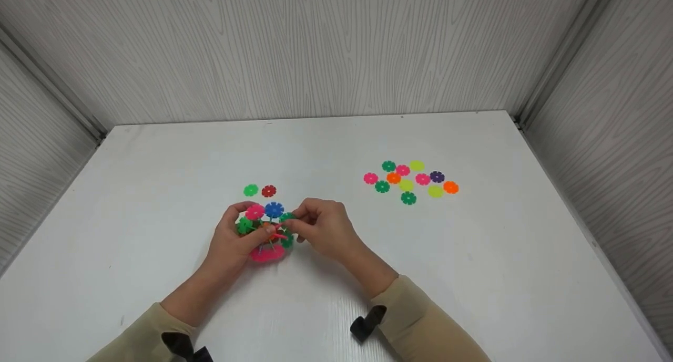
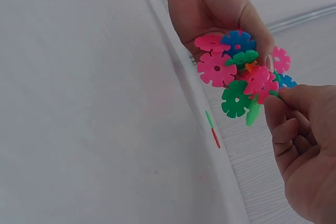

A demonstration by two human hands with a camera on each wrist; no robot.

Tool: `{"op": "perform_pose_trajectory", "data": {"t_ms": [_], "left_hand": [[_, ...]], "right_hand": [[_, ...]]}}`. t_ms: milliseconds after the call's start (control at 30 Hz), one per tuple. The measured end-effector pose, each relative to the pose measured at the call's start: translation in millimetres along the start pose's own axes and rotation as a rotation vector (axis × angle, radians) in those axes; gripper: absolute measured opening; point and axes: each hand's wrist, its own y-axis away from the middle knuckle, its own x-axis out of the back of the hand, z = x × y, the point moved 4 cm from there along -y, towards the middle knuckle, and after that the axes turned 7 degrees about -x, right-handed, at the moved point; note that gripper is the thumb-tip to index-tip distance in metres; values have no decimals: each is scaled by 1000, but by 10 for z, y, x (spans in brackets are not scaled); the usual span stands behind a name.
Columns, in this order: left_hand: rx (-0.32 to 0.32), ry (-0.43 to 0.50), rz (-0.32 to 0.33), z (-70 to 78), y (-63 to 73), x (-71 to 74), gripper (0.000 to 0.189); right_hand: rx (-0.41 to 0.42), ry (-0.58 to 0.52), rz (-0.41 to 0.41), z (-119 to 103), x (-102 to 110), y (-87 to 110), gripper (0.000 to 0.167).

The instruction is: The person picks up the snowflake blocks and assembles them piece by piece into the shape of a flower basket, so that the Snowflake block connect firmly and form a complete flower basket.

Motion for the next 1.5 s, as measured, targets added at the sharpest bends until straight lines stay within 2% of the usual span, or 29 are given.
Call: {"op": "perform_pose_trajectory", "data": {"t_ms": [367, 733, 900, 1333, 1500], "left_hand": [[-5, -72, 2, 19, 19, 0, 72], [43, -69, -30, -29, 35, 9, 73], [46, -63, -30, -42, 14, 5, 74], [-39, -58, -33, 27, 21, -17, 76], [-25, -49, -19, 33, 29, -18, 75]], "right_hand": [[-34, -2, -59, 18, 12, -24, 10], [-65, 34, -71, 15, 39, -21, 12], [-42, 64, -36, 5, 42, -15, 11], [48, 71, -2, -38, -8, 21, 10], [55, 56, -11, -15, -3, 11, 11]]}}
